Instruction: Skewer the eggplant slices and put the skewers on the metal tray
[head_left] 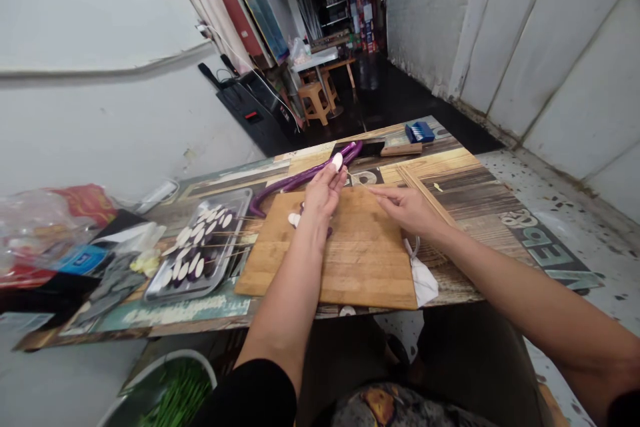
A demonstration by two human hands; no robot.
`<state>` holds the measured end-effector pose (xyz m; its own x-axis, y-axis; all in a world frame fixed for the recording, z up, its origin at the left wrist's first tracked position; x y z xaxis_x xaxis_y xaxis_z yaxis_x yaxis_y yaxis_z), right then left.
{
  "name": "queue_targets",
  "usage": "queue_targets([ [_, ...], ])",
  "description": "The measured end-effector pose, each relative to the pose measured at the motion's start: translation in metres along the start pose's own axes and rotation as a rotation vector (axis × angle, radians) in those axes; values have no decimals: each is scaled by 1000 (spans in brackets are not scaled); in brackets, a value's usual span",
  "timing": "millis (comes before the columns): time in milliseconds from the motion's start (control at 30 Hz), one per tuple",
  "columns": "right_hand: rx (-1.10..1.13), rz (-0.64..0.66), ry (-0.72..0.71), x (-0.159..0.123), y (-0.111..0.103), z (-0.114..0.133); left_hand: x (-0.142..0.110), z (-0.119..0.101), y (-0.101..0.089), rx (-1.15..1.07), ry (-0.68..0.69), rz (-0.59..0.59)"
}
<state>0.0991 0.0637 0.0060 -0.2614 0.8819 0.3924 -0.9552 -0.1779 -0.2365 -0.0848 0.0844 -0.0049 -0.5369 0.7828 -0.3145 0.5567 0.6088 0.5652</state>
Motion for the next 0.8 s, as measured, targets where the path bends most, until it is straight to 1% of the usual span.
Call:
queue_targets([
  [333,42,17,-19,-1,1,7,2,-1,-2,1,-4,-16],
  [500,18,17,24,-1,0,7,2,-2,-2,1,-6,-16],
  [700,12,-2,-35,-1,0,6,2,-1,-3,1,-14,-34],
  [800,25,6,-55,-1,0,5,1,-2,-2,5,-1,-22],
])
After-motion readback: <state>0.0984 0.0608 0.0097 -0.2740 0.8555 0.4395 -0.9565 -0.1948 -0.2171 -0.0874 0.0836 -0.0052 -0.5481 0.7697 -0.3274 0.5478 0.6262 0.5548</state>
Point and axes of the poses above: each hand's wrist, its own x-axis towards the middle knuckle, its own y-axis out of the palm, z = x × y, the point moved 6 cm from there along x, towards the middle knuckle, and after that the axes turned 12 degrees about -z, right-handed, at the moved point
